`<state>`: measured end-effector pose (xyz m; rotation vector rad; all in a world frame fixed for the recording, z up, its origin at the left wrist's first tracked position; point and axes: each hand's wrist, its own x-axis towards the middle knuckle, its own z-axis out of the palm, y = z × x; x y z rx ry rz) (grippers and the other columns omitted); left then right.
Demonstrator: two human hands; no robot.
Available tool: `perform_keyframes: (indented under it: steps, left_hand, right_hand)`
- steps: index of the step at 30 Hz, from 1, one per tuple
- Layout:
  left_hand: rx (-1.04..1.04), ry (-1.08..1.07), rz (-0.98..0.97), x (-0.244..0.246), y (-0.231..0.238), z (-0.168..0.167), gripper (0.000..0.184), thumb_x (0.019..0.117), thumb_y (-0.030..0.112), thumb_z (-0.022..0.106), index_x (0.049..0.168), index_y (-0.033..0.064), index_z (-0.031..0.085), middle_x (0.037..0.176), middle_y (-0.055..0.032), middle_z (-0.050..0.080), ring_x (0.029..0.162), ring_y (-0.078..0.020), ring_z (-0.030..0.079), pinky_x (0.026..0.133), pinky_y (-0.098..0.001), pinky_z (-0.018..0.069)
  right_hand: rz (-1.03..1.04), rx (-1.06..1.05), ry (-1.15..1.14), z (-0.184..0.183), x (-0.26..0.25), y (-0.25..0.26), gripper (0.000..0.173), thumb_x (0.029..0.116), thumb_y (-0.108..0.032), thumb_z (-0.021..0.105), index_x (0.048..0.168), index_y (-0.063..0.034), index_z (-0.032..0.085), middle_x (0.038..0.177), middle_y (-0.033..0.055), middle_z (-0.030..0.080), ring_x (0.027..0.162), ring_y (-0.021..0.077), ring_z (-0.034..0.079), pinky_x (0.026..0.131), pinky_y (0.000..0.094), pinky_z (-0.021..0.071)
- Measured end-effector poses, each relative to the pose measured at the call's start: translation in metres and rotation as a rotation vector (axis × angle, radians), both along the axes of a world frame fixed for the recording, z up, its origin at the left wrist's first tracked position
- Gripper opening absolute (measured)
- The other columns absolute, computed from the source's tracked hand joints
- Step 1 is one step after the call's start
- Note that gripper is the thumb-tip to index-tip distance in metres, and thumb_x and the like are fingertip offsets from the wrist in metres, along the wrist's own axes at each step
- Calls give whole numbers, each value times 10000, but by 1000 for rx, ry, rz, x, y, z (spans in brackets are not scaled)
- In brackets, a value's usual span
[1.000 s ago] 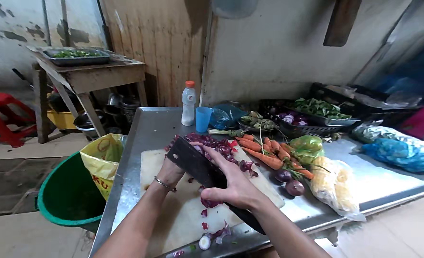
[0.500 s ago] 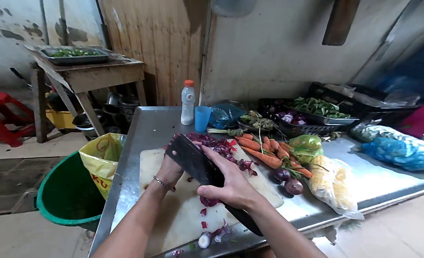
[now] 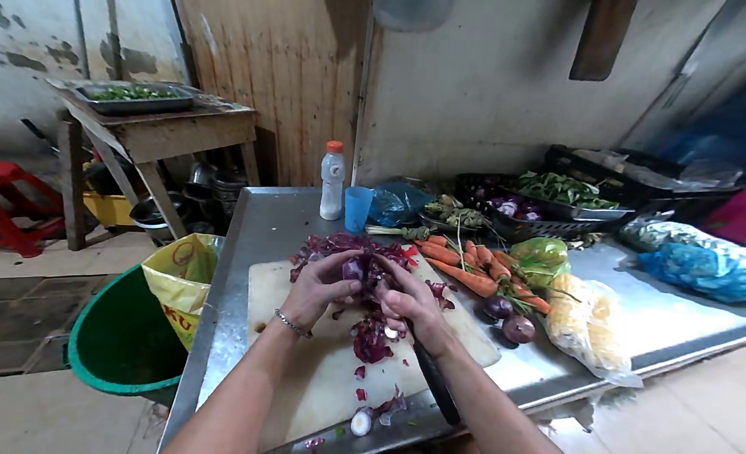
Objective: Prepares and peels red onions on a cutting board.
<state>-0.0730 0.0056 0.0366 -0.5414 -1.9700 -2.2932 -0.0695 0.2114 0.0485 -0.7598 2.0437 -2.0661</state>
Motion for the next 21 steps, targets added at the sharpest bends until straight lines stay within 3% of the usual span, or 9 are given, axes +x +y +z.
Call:
perform_keyframes:
  steps: [5, 9, 11, 13, 16, 18, 21]
  left_hand:
    - [15, -1, -3, 1, -1, 4, 643, 825, 29, 700, 1445, 94, 544, 1185, -100, 681, 877, -158, 698, 731, -306, 614]
    - [34, 6, 54, -2, -2, 2, 642, 841, 30, 674, 1460, 119, 528, 1276, -96, 642, 915, -164, 685, 774, -322, 601]
    - [41, -16, 45, -2, -2, 3, 578, 920, 70, 638, 1478, 139, 503, 1333, -78, 611, 955, -159, 674, 791, -317, 595]
    - [48, -22, 45, -2, 0, 4, 581, 925, 30, 632, 1480, 137, 498, 1319, -86, 619, 973, -175, 687, 814, -341, 608]
    - [40, -18, 80, 0, 2, 4, 593, 847, -40, 679, 1403, 109, 535, 1195, -43, 672, 937, -125, 679, 788, -299, 594]
    - [62, -44, 105, 2, 3, 4, 512, 816, -56, 675, 1302, 75, 580, 1107, -24, 707, 921, -102, 687, 789, -285, 597]
    - [97, -59, 93, 3, 3, 3, 520, 799, -72, 663, 1298, 53, 590, 1088, -49, 712, 926, -120, 690, 786, -294, 601]
  right_hand:
    - [-26, -234, -193, -12, -12, 13, 701, 875, -580, 671, 1421, -174, 502, 666, -34, 525, 445, 22, 453, 419, 174, 433]
    - [7, -268, -215, -13, -6, 15, 819, 839, -582, 706, 1475, -167, 400, 751, -22, 545, 477, 27, 476, 432, 170, 442]
    - [-17, -186, -152, -11, -1, 11, 914, 820, -620, 714, 1539, -207, 328, 762, -43, 538, 482, 20, 465, 434, 177, 437]
    - [-82, -41, -38, -5, 7, 4, 1048, 768, -669, 726, 1597, -203, 285, 834, -37, 577, 523, 18, 480, 462, 193, 452]
    - [-82, 140, 70, 1, 18, -2, 1127, 717, -697, 747, 1617, -207, 278, 1131, 27, 685, 866, 81, 672, 725, 299, 593]
    - [-68, 221, 113, 0, 19, -6, 1128, 704, -704, 753, 1619, -245, 280, 1185, 36, 681, 982, 118, 686, 815, 363, 605]
    - [-75, 354, 184, -2, 17, -6, 1137, 705, -768, 714, 1630, -278, 272, 1422, 21, 586, 1211, 115, 609, 986, 425, 544]
